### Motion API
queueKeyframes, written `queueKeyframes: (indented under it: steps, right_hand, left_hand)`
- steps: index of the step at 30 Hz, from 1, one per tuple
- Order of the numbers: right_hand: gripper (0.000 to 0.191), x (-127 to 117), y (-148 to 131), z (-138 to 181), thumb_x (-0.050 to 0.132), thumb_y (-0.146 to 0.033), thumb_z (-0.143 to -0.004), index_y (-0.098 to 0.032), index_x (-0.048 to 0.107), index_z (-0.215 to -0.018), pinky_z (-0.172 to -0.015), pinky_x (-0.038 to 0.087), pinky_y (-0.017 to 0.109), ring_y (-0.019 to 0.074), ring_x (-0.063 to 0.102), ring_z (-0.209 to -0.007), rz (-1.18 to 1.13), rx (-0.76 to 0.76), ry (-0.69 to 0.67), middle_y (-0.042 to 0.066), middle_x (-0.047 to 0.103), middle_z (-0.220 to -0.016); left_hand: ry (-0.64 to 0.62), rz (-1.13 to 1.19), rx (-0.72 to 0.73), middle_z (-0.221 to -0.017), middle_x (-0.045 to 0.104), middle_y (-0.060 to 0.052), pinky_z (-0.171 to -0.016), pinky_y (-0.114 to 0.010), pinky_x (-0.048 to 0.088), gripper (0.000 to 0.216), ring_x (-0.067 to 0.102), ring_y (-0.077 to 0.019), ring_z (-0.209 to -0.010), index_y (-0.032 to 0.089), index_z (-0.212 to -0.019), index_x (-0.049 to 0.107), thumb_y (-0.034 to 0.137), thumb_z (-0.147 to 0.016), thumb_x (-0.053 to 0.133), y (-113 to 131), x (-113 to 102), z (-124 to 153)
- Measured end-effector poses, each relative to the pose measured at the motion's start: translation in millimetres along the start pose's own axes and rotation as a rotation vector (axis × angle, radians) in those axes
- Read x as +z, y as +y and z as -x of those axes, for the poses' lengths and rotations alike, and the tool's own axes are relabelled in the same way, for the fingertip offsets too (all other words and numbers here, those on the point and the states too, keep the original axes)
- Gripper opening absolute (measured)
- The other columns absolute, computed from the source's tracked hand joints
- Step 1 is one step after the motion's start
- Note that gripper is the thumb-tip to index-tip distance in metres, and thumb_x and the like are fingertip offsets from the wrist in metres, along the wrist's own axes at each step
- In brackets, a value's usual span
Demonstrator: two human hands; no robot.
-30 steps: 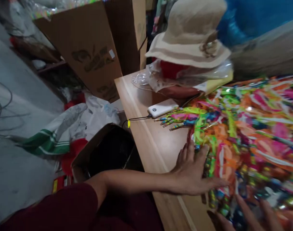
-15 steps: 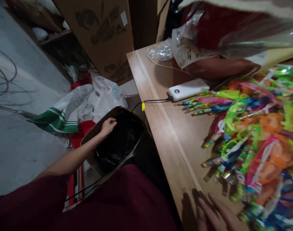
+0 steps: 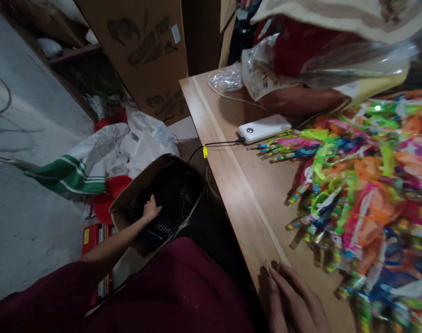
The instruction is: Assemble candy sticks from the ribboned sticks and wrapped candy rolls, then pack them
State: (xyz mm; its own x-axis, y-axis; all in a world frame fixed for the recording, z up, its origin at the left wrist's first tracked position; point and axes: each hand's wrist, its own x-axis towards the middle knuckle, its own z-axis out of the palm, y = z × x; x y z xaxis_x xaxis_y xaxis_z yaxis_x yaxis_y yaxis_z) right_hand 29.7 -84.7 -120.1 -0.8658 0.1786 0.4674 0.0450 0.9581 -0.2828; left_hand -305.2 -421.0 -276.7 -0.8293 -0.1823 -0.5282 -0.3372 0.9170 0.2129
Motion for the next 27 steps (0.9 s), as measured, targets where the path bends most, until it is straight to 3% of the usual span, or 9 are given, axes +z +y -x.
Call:
queueKeyframes:
  steps: [5,9,12,16,20,24,27]
  right_hand:
    - [0.030,6.4,-3.6,4.8,0.057,-0.041,-0.105,-0.022,0.070,-0.123,-0.083,0.057,0.039,0.0250,0.075,-0.091,-0.001,0.121,0.066,0.012,0.076,-0.118]
    - [0.034,11.6,-15.1,1.8,0.048,-0.044,-0.108,-0.022,0.070,-0.122,-0.089,0.057,0.037,0.0235,0.074,-0.094,-0.030,0.164,0.091,0.011,0.075,-0.115]
    - [0.034,13.9,-23.7,-0.4,0.046,-0.042,-0.109,-0.021,0.070,-0.123,-0.092,0.057,0.036,0.0233,0.074,-0.098,-0.028,0.182,0.138,0.011,0.075,-0.111]
    - [0.035,17.5,-25.8,2.8,0.047,-0.042,-0.108,-0.022,0.072,-0.124,-0.094,0.058,0.038,0.0245,0.074,-0.101,-0.049,0.229,0.183,0.011,0.075,-0.115]
    - [0.035,20.5,-21.2,5.5,0.047,-0.042,-0.108,-0.023,0.073,-0.123,-0.096,0.058,0.036,0.0238,0.075,-0.103,-0.076,0.191,0.181,0.010,0.075,-0.115]
    - [0.027,21.6,-21.2,-2.2,0.054,-0.037,-0.107,-0.023,0.074,-0.118,-0.093,0.059,0.033,0.0214,0.076,-0.097,-0.085,0.166,0.238,0.008,0.077,-0.112]
    - [0.017,15.3,-29.7,-12.9,0.061,-0.027,-0.103,-0.022,0.073,-0.115,-0.087,0.061,0.029,0.0190,0.076,-0.095,-0.129,0.217,0.267,0.008,0.076,-0.112]
  left_hand:
    - [0.054,-0.012,0.063,-0.127,0.070,-0.029,-0.099,-0.047,0.053,0.051,0.069,-0.0407,-0.121,0.005,-0.139,0.058,0.015,-0.090,0.054,-2.2,-66.3,-2.4]
    - [0.089,0.063,0.157,-0.114,0.079,-0.015,-0.083,-0.034,0.058,0.040,0.076,-0.0299,-0.100,0.014,-0.128,0.067,0.019,-0.091,0.054,3.1,-117.5,2.1]
    - [0.102,0.119,0.211,-0.102,0.080,-0.011,-0.080,-0.033,0.056,0.033,0.076,-0.0293,-0.095,0.015,-0.115,0.071,0.020,-0.083,0.066,9.1,-141.1,7.1]
    - [0.135,0.204,0.288,-0.092,0.079,-0.012,-0.086,-0.037,0.054,0.025,0.073,-0.0348,-0.103,0.016,-0.093,0.073,0.025,-0.071,0.078,15.6,-157.2,15.2]
    - [0.123,0.362,0.382,-0.090,0.079,-0.009,-0.079,-0.035,0.056,0.039,0.072,-0.0303,-0.094,0.017,-0.096,0.072,0.049,-0.073,0.076,30.3,-169.0,30.0]
    - [-0.106,0.684,0.484,-0.089,0.076,-0.006,-0.073,-0.033,0.056,0.066,0.068,-0.0220,-0.078,0.014,-0.106,0.071,0.065,-0.064,0.079,66.1,-176.9,69.0]
    - [-0.186,0.750,0.629,-0.091,0.075,-0.004,-0.073,-0.031,0.057,0.062,0.069,-0.0202,-0.079,0.017,-0.110,0.070,0.060,-0.067,0.083,104.4,-169.9,118.4]
